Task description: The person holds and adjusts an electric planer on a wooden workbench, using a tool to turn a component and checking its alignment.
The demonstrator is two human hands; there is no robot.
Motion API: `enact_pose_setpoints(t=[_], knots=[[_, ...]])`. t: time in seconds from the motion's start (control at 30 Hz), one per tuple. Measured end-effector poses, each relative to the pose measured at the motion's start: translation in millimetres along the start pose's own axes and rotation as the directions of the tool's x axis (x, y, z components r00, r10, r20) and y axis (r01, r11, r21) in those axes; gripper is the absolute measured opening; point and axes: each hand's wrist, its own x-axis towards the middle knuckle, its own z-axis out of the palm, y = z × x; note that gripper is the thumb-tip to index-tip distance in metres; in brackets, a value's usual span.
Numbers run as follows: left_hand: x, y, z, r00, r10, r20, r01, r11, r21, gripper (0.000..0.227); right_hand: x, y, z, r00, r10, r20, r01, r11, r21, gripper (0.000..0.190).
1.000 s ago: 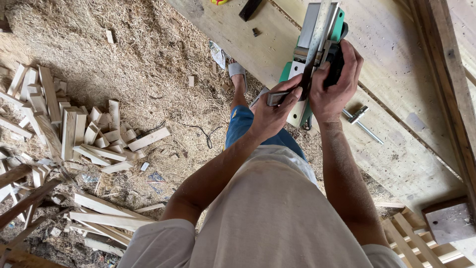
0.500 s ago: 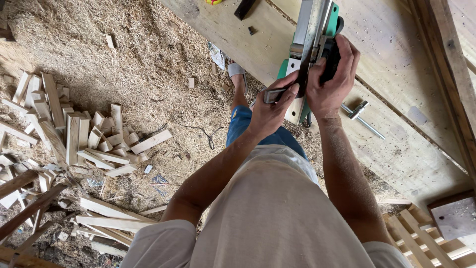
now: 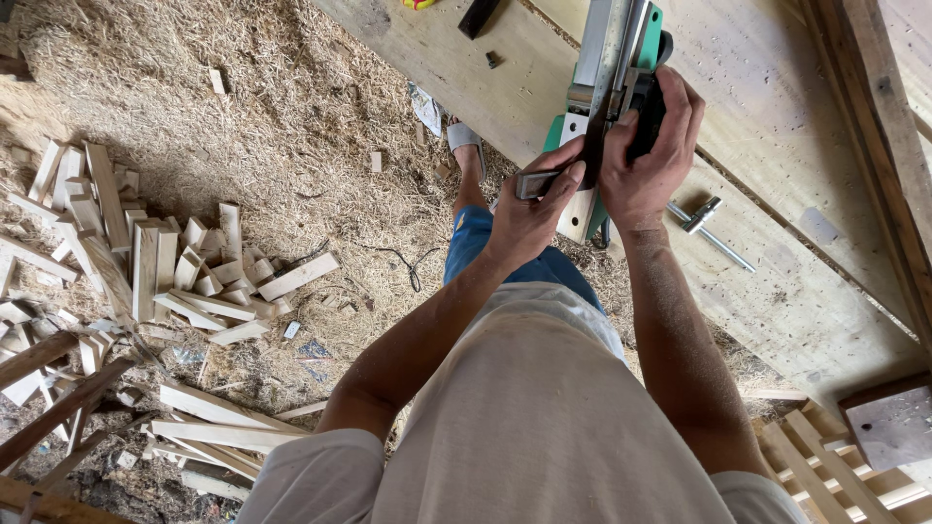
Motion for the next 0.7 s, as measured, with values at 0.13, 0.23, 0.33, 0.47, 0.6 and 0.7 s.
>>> enact_pose_setpoints(t=[0.13, 0.23, 0.33, 0.47, 0.6, 0.7], knots=[[-0.5, 0.2, 0.8, 0.999, -0.039, -0.004, 0.039, 0.999, -0.003, 0.041, -0.4, 0.3, -1.2, 1.000, -0.009, -0.003, 0.009, 1.000, -0.001, 0.045], [0.2, 0.3, 0.0, 1.000, -0.006, -0.008, 0.006, 0.999, 0.044, 0.038, -1.6, 0.7, -0.7, 1.000, -0.001, -0.004, 0.001, 1.000, -0.002, 0.049], [0.9, -1.6, 0.9, 1.000, -0.002, 0.014, 0.004, 0.993, -0.118, 0.040, -1.9, 3.7, -0.7, 0.999, 0.035, 0.016, -0.035, 0.999, 0.002, 0.042], [0.8, -2.2, 1.1, 1.000, 0.006, -0.013, -0.007, 0.996, -0.094, 0.034, 2.4, 7.6, -0.2, 0.992, 0.081, 0.092, -0.077, 0.996, -0.046, 0.072], [-0.8, -0.7, 2.4, 0.999, 0.039, -0.031, -0.040, 0.999, -0.027, 0.028, 1.0, 7.1, -3.7, 0.989, 0.058, 0.139, -0.046, 0.995, -0.093, 0.085], [-1.1, 2.0, 2.6, 0.999, 0.035, -0.038, -0.036, 0.999, -0.018, 0.028, -0.3, 4.8, -4.3, 0.989, 0.060, 0.138, -0.050, 0.996, -0.079, 0.084]])
